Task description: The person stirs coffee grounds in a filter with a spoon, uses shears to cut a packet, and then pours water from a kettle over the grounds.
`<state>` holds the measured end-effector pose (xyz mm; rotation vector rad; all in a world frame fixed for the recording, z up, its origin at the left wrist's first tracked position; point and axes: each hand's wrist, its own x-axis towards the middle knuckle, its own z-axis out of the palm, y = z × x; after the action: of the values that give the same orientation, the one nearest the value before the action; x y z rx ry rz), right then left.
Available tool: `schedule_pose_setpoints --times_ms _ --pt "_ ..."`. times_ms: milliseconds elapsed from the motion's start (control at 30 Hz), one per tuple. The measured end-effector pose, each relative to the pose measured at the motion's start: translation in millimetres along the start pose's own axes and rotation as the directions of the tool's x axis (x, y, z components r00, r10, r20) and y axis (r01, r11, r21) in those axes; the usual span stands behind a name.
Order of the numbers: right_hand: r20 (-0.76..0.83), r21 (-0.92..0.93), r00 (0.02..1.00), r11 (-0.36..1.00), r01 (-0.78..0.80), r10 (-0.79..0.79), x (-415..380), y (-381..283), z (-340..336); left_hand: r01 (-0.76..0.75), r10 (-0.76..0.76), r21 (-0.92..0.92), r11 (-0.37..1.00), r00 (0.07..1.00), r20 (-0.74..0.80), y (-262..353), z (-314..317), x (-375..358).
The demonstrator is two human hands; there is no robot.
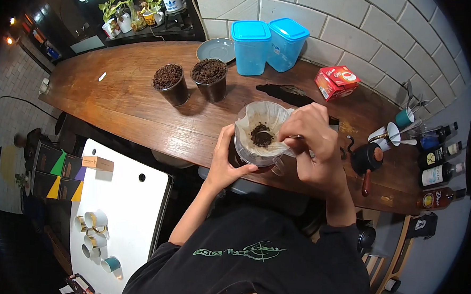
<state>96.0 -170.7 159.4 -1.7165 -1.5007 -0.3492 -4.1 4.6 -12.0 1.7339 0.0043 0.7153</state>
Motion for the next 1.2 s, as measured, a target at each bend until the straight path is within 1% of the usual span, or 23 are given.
schedule_pose_setpoints --times_ms 133,200,233,300,333,400,433,500,533,600,633,700,733,800,833,900,933,1000,1033,1100,1133,1200 --pt "-0.048 0.037 0.998 0.999 0.039 -0.037 0.9 0.1 -2.8 -0.011 0.011 0.013 1.000 1.000 -0.007 -0.8 -0.1 0.2" --pt "-0.064 -0.051 0.998 0.999 0.015 -0.018 0.9 1.7 -0.5 -0.006 0.006 0.014 1.000 1.000 -0.005 -0.8 -0.1 -0.2" --pt "-0.064 -0.051 0.998 0.999 0.014 -0.018 0.6 1.6 -0.8 -0.001 0.001 0.015 1.000 1.000 -0.003 -0.8 0.0 -0.4" --pt "0.051 -0.031 0.999 0.999 0.017 -0.015 0.6 1.7 -2.0 -0.005 0.005 0.004 1.000 1.000 -0.005 -1.4 0.5 0.0" --pt "0.052 -0.029 0.999 0.999 0.017 -0.016 1.0 1.7 -3.5 -0.008 0.008 -0.008 1.000 1.000 -0.006 -1.7 0.5 -0.3" --pt "-0.047 0.070 0.999 0.997 0.023 -0.020 1.3 1.1 -7.2 -0.011 0.011 0.000 1.000 1.000 -0.007 -2.3 0.1 -0.7" --pt "-0.047 0.069 0.999 0.997 0.022 -0.019 1.4 1.6 -7.9 -0.017 0.017 0.006 1.000 1.000 -0.007 -2.6 0.2 -0.5" --pt "-0.028 0.124 0.999 0.992 -0.019 0.023 2.1 2.5 -8.9 -0.012 0.012 0.000 1.000 1.000 0.002 -3.8 -0.1 -0.3" --pt "-0.029 0.123 0.999 0.992 -0.020 0.023 2.5 2.6 -7.5 -0.007 0.007 -0.006 1.000 1.000 0.010 -4.2 -0.2 0.0" --pt "0.043 -0.001 0.999 1.000 0.000 0.000 3.5 2.7 -2.1 -0.009 0.009 -0.002 1.000 1.000 0.013 -4.3 -0.5 0.3" --pt "0.044 -0.001 0.999 1.000 0.001 -0.001 3.5 2.3 -0.8 -0.012 0.012 0.004 1.000 1.000 0.015 -4.4 -1.0 0.5" --pt "-0.071 -0.002 0.996 0.999 0.046 -0.046 3.6 1.4 1.5 -0.004 0.004 0.002 1.000 1.000 0.013 -3.9 -0.9 0.4" --pt "-0.070 0.000 0.996 0.999 0.047 -0.047 4.4 1.9 1.9 0.004 -0.004 0.000 1.000 1.000 0.015 -3.8 -0.9 0.2" --pt "-0.056 -0.070 0.998 0.997 0.032 -0.036 5.0 3.0 1.9 0.000 0.000 0.010 1.000 1.000 0.016 -4.2 -1.3 0.1" --pt "-0.058 -0.071 0.998 0.997 0.030 -0.034 4.5 2.7 1.4 -0.006 0.006 0.019 1.000 1.000 0.018 -4.3 -1.4 0.6" --pt "0.027 -0.033 1.000 0.999 0.007 -0.006 4.4 2.1 0.2 -0.010 0.010 0.025 1.000 1.000 0.016 -3.4 -1.3 0.6" --pt "0.028 -0.032 1.000 0.999 0.009 -0.008 4.5 1.2 -1.0 -0.012 0.012 0.032 0.999 1.000 0.012 -2.6 -1.5 0.5" --pt "-0.025 0.011 0.999 1.000 0.022 -0.021 3.9 -0.7 -4.0 -0.015 0.015 0.043 0.999 1.000 0.009 -0.5 -1.9 0.9" --pt "-0.025 0.010 0.999 1.000 0.021 -0.021 4.3 -0.5 -4.0 -0.018 0.018 0.055 0.998 1.000 0.009 0.1 -1.7 0.9" --pt "-0.099 -0.002 0.994 0.999 0.038 -0.038 6.0 0.2 -3.0 -0.010 0.010 0.036 0.999 1.000 0.013 -1.9 -1.3 0.7" --pt "-0.101 -0.003 0.994 0.999 0.037 -0.037 6.0 1.8 -1.7 -0.003 0.002 0.019 1.000 1.000 0.017 -2.8 -1.2 0.6" --pt "-0.055 0.001 0.998 1.000 0.004 -0.004 5.8 5.6 1.5 -0.007 0.007 0.022 1.000 1.000 0.018 -3.0 -1.0 0.3"
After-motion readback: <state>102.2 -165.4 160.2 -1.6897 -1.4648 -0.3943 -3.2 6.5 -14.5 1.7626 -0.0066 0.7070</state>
